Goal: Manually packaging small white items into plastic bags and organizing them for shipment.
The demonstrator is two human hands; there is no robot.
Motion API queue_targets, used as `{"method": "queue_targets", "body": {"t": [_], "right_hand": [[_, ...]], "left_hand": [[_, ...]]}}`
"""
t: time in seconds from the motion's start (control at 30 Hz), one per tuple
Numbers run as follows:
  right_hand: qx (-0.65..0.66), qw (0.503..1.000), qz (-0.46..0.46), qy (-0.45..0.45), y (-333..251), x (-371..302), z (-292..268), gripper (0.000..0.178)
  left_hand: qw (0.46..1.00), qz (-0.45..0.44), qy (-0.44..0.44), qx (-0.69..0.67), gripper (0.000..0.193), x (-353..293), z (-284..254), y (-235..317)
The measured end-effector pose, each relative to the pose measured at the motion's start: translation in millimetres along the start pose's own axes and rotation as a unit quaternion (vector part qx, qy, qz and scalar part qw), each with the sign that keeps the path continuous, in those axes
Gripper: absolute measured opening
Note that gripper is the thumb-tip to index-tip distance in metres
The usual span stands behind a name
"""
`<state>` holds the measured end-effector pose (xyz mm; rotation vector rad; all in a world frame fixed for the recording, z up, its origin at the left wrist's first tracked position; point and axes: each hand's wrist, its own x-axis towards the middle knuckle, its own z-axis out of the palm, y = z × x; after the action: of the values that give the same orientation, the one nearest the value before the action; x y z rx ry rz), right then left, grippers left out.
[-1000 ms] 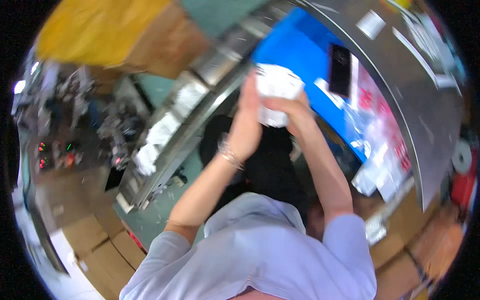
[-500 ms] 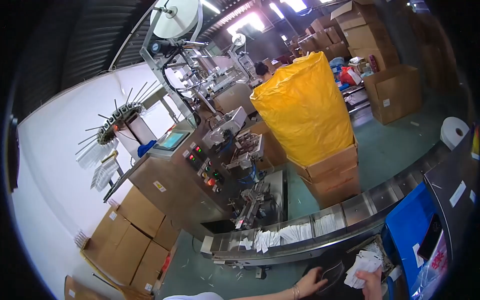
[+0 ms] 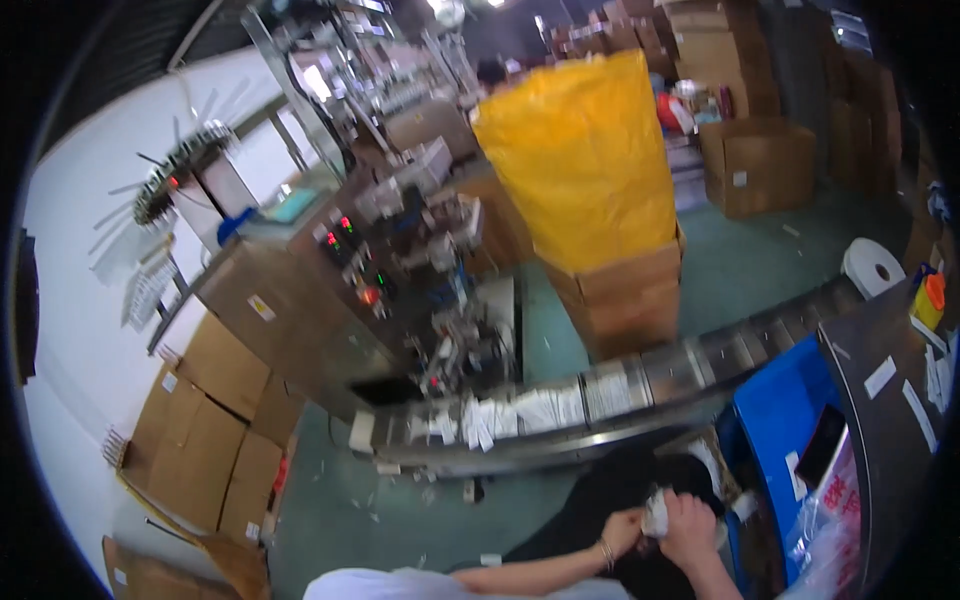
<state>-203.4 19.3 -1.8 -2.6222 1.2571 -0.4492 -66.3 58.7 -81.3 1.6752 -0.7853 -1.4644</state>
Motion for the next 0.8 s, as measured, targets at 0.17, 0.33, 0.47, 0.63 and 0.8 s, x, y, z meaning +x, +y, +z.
{"method": "queue_targets", "body": {"t": [0.17, 0.33, 0.47, 0.63, 0.8], "right_hand": [[-0.051, 0.99, -0.068, -0.11, -12, 28, -17, 0.058], [-0.126, 0.967, -0.149, -0.163, -30, 43, -5, 0.056], [-0.161, 0.952, -0.19, -0.176, -33, 40, -2, 0.049], [-0.162, 0.968, -0.051, -0.184, -43, 44, 5, 0.039], [-0.198, 0.964, 0.034, -0.174, -51, 50, 19, 0.037]], "left_hand": [[0.986, 0.092, 0.134, -0.035, 0.02, -20, -11, 25], [0.931, 0.25, 0.265, 0.019, 0.019, -5, -19, 13], [0.93, 0.269, 0.251, 0.007, 0.017, -19, -25, 19], [0.936, 0.298, 0.186, 0.008, 0.015, -29, -21, 39], [0.921, 0.326, 0.207, 0.046, 0.016, -14, -24, 40]]}}
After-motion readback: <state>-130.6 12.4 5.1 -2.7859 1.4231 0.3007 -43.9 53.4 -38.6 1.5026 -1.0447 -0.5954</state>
